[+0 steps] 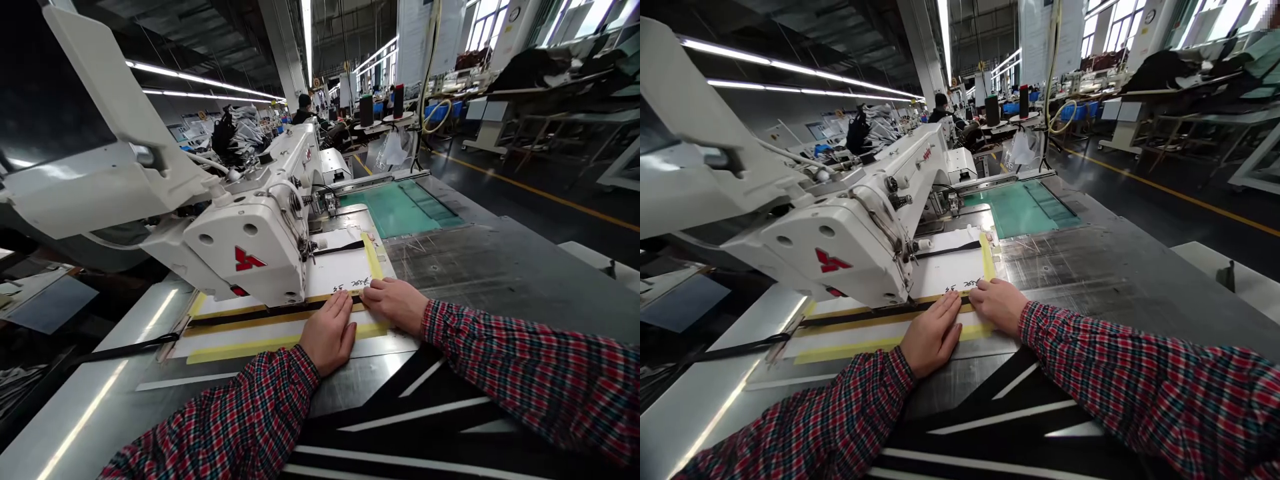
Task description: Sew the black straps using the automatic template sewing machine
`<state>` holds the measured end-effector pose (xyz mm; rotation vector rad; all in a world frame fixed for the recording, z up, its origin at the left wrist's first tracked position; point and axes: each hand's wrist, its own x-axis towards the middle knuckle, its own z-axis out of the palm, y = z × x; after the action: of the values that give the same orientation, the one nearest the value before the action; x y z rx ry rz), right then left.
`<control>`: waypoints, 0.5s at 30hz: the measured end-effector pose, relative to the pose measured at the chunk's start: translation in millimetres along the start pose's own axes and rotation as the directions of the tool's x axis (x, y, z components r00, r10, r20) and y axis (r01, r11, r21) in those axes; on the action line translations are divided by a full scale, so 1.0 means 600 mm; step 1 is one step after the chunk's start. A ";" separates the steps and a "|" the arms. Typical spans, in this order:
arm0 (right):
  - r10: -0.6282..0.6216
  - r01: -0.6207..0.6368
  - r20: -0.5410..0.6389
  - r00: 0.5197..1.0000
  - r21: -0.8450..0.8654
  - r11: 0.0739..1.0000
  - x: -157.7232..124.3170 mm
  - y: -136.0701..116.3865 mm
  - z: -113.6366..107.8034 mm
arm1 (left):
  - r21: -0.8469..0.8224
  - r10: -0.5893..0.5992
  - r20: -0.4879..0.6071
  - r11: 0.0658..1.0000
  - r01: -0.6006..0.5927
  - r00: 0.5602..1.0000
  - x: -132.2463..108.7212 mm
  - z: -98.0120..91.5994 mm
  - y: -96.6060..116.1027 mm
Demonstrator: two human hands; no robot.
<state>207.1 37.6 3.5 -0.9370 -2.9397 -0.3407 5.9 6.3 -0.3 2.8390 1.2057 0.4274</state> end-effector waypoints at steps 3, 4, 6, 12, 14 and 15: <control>0.046 -0.045 -0.029 0.999 0.036 0.998 -0.011 0.004 0.002 | 0.040 0.013 0.025 0.999 -0.014 1.000 -0.003 -0.001 -0.002; 0.065 -0.063 -0.032 0.997 0.044 0.997 -0.014 0.004 0.003 | 0.048 0.013 0.035 0.999 -0.015 0.999 -0.004 -0.001 -0.002; 0.081 -0.080 -0.029 0.996 0.043 0.996 -0.015 0.003 0.005 | 0.052 0.012 0.045 0.999 -0.014 0.999 -0.004 -0.001 -0.002; 0.049 -0.049 0.028 0.998 0.008 0.999 -0.003 -0.003 0.001 | 0.013 0.011 0.033 1.000 -0.011 0.999 -0.003 0.004 -0.003; 0.050 -0.050 0.039 0.998 -0.010 0.999 -0.001 -0.004 -0.004 | -0.003 0.018 0.016 1.000 -0.018 1.000 -0.004 0.005 -0.004; 0.050 -0.049 0.040 0.998 -0.019 0.999 -0.001 -0.005 -0.005 | -0.010 0.028 0.012 1.000 -0.028 1.000 -0.006 0.004 -0.005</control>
<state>206.0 34.5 5.9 -1.0298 -2.9486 -0.3512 2.0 5.9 -3.8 2.8488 1.1602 0.4156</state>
